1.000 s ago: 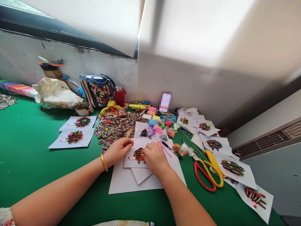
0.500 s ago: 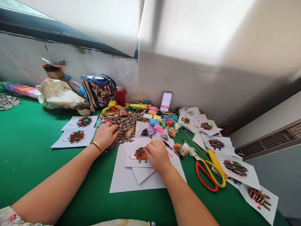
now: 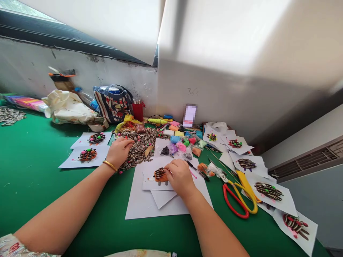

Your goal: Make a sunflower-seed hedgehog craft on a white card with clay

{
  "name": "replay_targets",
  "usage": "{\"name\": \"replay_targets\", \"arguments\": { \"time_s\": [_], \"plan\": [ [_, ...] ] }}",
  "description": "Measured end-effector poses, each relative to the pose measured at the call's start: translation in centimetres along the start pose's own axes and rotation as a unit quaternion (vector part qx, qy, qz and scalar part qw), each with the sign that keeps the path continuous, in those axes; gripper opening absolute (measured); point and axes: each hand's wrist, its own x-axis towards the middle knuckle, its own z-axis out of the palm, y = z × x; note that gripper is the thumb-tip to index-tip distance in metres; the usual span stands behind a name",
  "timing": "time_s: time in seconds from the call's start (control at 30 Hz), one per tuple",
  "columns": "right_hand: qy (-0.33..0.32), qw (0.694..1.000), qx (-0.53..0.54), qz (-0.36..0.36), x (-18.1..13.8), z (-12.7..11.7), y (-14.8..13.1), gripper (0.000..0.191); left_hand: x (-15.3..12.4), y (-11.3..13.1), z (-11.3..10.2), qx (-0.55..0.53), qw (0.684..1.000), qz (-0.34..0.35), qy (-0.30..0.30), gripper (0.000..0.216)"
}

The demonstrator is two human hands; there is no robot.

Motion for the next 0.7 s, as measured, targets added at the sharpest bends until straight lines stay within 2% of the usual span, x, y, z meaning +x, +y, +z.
{"name": "replay_targets", "arguments": {
  "time_s": [0.07,0.1,0.13,0.2,0.23,0.27,0.3,0.33,0.4,0.53,0.7],
  "plan": [
    [0.000,1.000,0.000,0.001,0.0,0.0,0.0,0.013,-0.1,1.0,-0.4,-0.160,0.983,-0.083,0.022,0.017],
    [0.001,1.000,0.000,0.001,0.0,0.0,0.0,0.013,-0.3,1.6,-0.6,-0.274,0.951,-0.140,0.023,0.016],
    [0.002,1.000,0.000,0.001,0.0,0.0,0.0,0.014,-0.5,2.2,-0.8,-0.399,0.895,-0.197,0.012,0.017],
    [0.004,1.000,0.000,0.001,0.0,0.0,0.0,0.014,-1.0,3.4,-0.9,-0.611,0.741,-0.270,-0.059,0.015],
    [0.005,1.000,0.000,0.000,0.0,0.0,0.0,0.014,-1.2,3.9,-0.9,-0.678,0.672,-0.291,-0.070,0.013],
    [0.005,1.000,0.001,0.001,0.1,0.0,0.0,0.014,-1.4,4.2,-0.9,-0.721,0.614,-0.312,-0.081,0.013],
    [0.005,1.000,0.001,0.002,0.1,0.0,0.0,0.014,-1.6,4.4,-0.9,-0.748,0.570,-0.329,-0.086,0.014],
    [0.004,1.000,0.002,0.004,0.1,0.1,0.0,0.014,-1.7,4.5,-0.9,-0.765,0.540,-0.340,-0.083,0.015],
    [0.001,1.000,0.002,0.007,0.0,0.1,0.1,0.014,-1.8,4.4,-0.9,-0.783,0.511,-0.349,-0.069,0.018],
    [-0.001,1.000,0.005,0.010,0.0,0.3,0.2,0.013,-1.5,4.0,-1.0,-0.796,0.495,-0.347,-0.045,0.019],
    [0.006,1.000,0.009,0.008,0.1,0.3,0.1,0.013,-1.6,4.5,-1.3,-0.816,0.463,-0.338,-0.077,0.020]
  ]
}}
